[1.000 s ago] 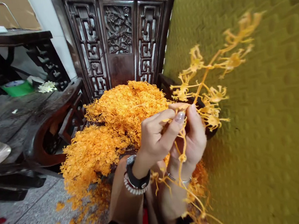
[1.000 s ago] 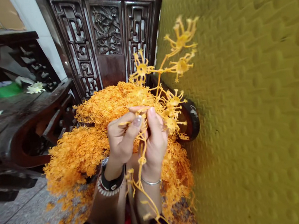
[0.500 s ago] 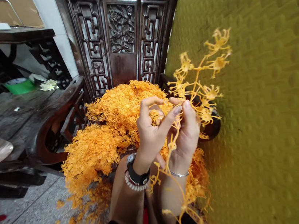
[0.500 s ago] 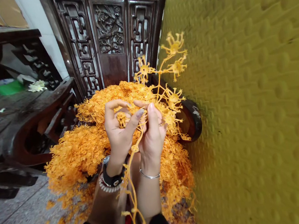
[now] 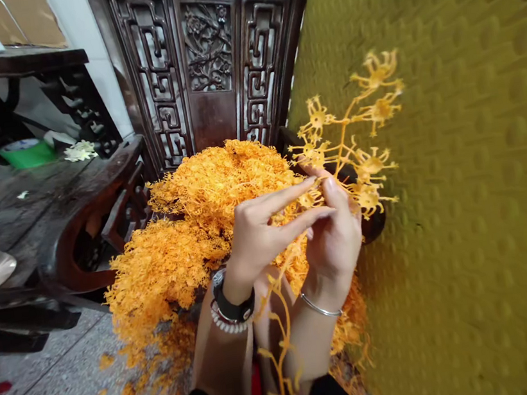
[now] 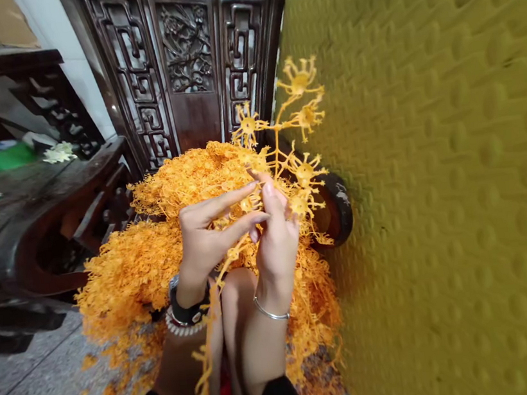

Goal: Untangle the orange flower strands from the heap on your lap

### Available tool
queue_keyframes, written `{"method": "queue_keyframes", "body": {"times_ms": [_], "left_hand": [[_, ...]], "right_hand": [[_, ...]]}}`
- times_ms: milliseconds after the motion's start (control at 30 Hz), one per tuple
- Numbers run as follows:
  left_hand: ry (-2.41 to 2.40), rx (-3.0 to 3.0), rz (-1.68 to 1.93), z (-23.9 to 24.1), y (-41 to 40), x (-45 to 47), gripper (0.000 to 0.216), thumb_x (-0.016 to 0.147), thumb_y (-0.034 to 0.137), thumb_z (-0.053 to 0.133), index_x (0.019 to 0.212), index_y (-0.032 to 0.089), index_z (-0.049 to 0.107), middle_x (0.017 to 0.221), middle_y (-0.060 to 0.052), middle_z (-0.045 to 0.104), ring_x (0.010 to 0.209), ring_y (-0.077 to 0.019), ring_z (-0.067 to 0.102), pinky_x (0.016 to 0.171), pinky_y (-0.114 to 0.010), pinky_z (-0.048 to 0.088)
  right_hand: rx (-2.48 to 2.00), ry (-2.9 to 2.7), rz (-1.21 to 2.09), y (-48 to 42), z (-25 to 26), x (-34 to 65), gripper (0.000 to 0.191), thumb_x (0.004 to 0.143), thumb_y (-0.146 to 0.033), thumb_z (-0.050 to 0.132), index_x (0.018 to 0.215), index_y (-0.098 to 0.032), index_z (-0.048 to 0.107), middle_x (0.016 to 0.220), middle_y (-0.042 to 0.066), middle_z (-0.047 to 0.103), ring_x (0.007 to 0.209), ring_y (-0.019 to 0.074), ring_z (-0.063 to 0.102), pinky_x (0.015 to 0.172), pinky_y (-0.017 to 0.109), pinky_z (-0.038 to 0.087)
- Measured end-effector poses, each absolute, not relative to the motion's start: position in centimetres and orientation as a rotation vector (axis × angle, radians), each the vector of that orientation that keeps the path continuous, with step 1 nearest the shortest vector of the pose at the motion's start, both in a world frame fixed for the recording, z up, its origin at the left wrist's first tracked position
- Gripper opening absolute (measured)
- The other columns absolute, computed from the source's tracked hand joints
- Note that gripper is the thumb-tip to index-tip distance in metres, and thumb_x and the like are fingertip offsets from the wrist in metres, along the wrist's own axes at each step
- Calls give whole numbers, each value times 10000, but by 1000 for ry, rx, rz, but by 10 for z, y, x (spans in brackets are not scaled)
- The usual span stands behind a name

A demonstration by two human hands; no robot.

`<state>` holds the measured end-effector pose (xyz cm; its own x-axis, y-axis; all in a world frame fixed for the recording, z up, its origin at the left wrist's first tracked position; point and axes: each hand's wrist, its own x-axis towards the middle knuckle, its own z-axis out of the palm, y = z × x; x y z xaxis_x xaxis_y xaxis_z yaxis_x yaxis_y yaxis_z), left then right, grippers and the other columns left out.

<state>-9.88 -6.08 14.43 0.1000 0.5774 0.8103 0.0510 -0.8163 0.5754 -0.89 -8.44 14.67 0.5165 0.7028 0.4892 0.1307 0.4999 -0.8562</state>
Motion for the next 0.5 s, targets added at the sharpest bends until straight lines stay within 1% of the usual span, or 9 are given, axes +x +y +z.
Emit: {"method": "queue_keyframes", "body": {"times_ms": [33, 67, 100, 167, 233, 300, 367, 433, 500], "left_hand": [[648, 1975, 1728, 144, -60, -98, 272, 779, 345, 635, 1021, 221, 661, 971, -35, 720, 728, -143, 654, 669, -299, 529], [691, 1981, 1696, 143, -58, -96, 232, 807, 338, 603, 996, 217, 663, 935, -29, 721, 721, -135, 649, 662, -288, 518], [743, 1993, 1678, 142, -57, -93, 206, 837, 323, 564, 982, 211, 658, 902, -25, 719, 717, -129, 643, 656, -277, 504], [851, 1988, 1727, 139, -56, -84, 195, 881, 293, 491, 948, 199, 648, 818, -21, 702, 679, -117, 620, 622, -258, 470], [894, 1899, 1846, 137, -58, -74, 203, 895, 287, 462, 887, 190, 641, 739, -15, 674, 617, -103, 580, 575, -242, 433], [845, 1731, 1924, 137, -62, -65, 202, 894, 297, 467, 828, 187, 623, 695, -4, 644, 578, -89, 544, 548, -228, 412], [735, 1549, 1910, 138, -66, -59, 218, 894, 317, 469, 762, 186, 582, 606, 23, 579, 518, -75, 499, 497, -212, 386], [637, 1418, 1842, 138, -68, -58, 262, 895, 353, 460, 699, 187, 515, 511, 53, 472, 441, -65, 432, 427, -203, 338], [609, 1356, 1790, 139, -66, -60, 293, 894, 387, 450, 677, 191, 468, 493, 63, 416, 422, -65, 400, 404, -203, 319]], "right_hand": [[-1021, -988, 444, -82, 147, -8, 302, 859, -402, 445, 1039, -267, 646, 880, 26, 618, 712, 134, 567, 540, 256, 442], [-1029, -984, 458, -80, 147, -7, 295, 852, -405, 459, 1023, -262, 652, 770, 15, 584, 597, 114, 508, 474, 243, 390], [-1029, -977, 458, -77, 148, -7, 286, 847, -405, 469, 999, -255, 658, 676, 1, 525, 523, 101, 437, 439, 238, 343], [-1014, -951, 411, -72, 150, -10, 269, 844, -398, 470, 935, -238, 665, 570, -24, 384, 467, 92, 332, 421, 237, 289], [-993, -893, 342, -71, 154, -16, 272, 852, -392, 445, 873, -224, 658, 538, -37, 286, 448, 92, 280, 419, 244, 267], [-983, -834, 317, -72, 158, -22, 294, 861, -398, 413, 857, -218, 645, 518, -46, 237, 419, 91, 243, 399, 249, 244], [-977, -800, 342, -76, 160, -28, 308, 867, -410, 394, 878, -218, 635, 500, -53, 227, 393, 87, 222, 379, 251, 230], [-964, -795, 360, -79, 161, -32, 307, 870, -419, 393, 899, -223, 628, 497, -56, 238, 383, 85, 214, 370, 252, 223], [-966, -801, 351, -80, 159, -34, 307, 874, -423, 392, 911, -230, 627, 499, -56, 252, 385, 88, 214, 377, 256, 229]]}}
